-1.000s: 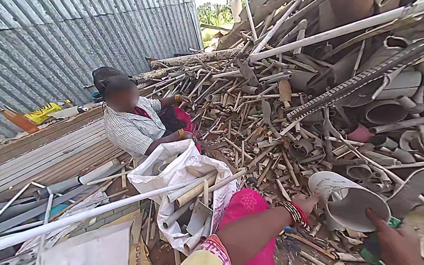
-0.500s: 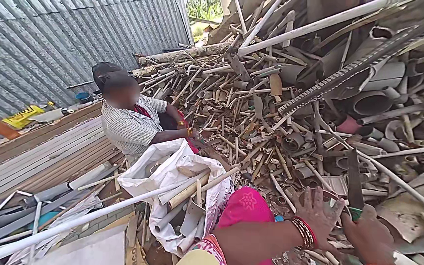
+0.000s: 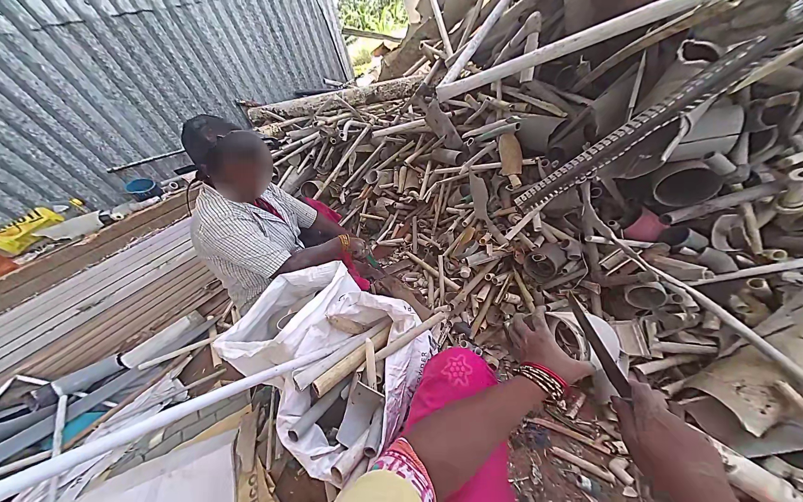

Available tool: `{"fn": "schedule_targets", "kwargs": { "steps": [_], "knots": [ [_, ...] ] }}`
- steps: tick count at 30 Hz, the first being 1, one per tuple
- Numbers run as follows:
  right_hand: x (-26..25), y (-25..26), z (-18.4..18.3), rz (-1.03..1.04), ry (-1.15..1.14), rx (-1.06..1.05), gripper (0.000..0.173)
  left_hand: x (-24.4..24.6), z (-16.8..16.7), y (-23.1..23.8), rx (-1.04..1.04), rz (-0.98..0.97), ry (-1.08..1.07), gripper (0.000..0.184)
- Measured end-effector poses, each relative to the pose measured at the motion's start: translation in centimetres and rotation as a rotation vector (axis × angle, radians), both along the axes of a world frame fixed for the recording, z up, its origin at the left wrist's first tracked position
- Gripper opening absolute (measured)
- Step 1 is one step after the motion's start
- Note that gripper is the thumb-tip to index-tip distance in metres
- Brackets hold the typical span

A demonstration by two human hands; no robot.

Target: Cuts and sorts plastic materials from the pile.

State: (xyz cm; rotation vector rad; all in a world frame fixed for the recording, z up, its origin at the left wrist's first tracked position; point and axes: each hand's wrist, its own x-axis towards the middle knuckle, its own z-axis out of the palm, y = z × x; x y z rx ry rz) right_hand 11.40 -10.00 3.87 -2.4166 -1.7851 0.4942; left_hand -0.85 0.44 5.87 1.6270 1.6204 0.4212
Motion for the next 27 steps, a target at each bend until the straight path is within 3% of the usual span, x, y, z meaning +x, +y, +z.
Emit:
{"fn": "schedule_targets", "kwargs": {
  "steps": [3,7,11,15,21,24,27],
  "knots": [
    [0.2,0.1,-1.8,-0.005,-0.061,0.108,0.041,-0.6,-0.2,-0.3,0.001,0.045,-0.141,0.12],
    [1.7,1.4,-1.5,-0.145,-0.109,-0.08,0.04,-0.1,-0.2,-1.2,0.022,0.005,-0.136,0.12],
    [1.3,0.1,-1.6,-0.002,-0.093,0.116,0.038,-0.5,-1.1,-0.4,0.05,0.011,-0.24,0.118],
    [4.6,0.7,0.1,-0.219,0.017,-0.219,0.045,-0.2,-1.9,-1.3,0.116,-0.07,-0.24,0.119],
    [6.3,-1.2,2.0,-0.262,0.096,-0.212,0.045,-1.0,-2.2,-1.4,0.439,-0.212,-0.301,0.123],
    [6.5,-1.7,3.0,-0.283,0.113,-0.113,0.044,-0.5,-2.4,-1.5,0.471,-0.221,-0.268,0.123],
    [5.5,-2.9,2.1,-0.039,0.106,0.249,0.042,-0.1,-2.5,-1.7,0.463,-0.247,-0.249,0.121]
  ]
}}
